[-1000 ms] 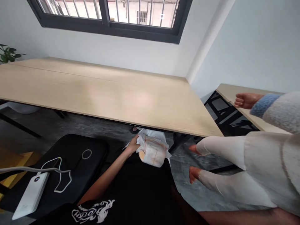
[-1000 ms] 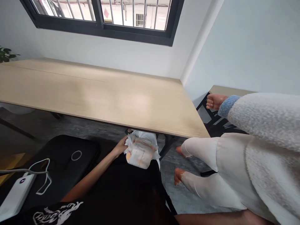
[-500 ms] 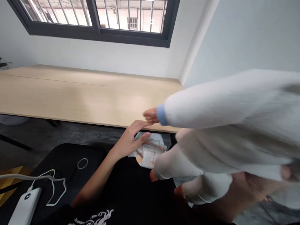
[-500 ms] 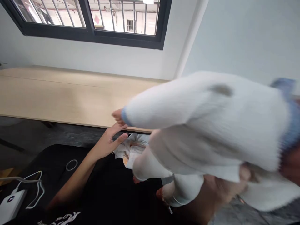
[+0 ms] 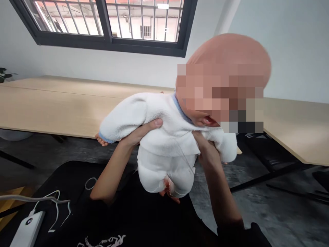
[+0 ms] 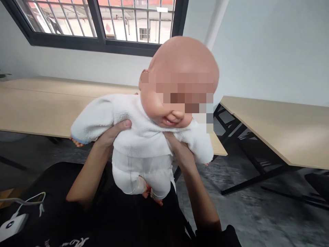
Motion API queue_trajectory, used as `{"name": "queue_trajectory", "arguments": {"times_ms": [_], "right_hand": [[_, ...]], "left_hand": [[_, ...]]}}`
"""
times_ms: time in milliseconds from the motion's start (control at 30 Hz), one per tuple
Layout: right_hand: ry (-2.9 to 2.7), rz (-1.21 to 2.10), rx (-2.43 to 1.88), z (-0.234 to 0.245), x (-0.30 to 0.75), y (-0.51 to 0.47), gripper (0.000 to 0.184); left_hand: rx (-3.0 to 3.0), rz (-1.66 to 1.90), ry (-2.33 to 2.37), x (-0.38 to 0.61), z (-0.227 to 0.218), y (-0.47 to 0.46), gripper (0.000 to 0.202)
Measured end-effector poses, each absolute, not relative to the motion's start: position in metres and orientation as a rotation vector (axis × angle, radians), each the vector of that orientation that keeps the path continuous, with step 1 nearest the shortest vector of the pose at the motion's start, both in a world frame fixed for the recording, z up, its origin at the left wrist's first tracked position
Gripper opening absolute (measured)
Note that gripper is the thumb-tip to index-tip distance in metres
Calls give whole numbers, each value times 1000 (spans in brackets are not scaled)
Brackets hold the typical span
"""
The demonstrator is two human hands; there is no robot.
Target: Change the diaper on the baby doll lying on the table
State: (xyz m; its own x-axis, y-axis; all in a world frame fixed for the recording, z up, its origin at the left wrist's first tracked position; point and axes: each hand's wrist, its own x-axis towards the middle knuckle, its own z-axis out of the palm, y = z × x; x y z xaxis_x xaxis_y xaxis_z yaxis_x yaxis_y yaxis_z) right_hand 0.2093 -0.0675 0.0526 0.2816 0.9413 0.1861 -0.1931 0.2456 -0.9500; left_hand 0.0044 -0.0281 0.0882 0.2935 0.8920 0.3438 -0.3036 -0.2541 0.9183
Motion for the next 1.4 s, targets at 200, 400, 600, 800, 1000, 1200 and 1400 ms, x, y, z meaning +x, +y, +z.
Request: {"name": "queue_trajectory", "arguments": {"times_ms": [200, 400, 600, 800, 1000, 1200, 1400], "right_hand": [[-1227, 1075, -1018, 43, 265, -64, 27], [-1012, 905, -896, 50, 249, -56, 46], [-1015, 1034, -924, 65, 229, -58, 53], [-984, 1145, -774, 63, 222, -17, 48], [-1010, 1286, -726, 46, 218, 45, 43], [-960, 1314, -802, 28, 221, 88, 36], [-963, 1420, -854, 10, 223, 111, 32]], "left_hand": [[1268, 1167, 666, -12, 81, -30, 75], [1316, 1091, 688, -18, 69, -22, 74], [1260, 1284, 681, -23, 65, -11, 84], [1076, 1307, 535, -21, 68, 27, 61], [1154, 1170, 591, -14, 55, 86, 49], [1151, 1078, 685, -11, 35, 133, 37], [1016, 1023, 821, -8, 10, 154, 22]]}}
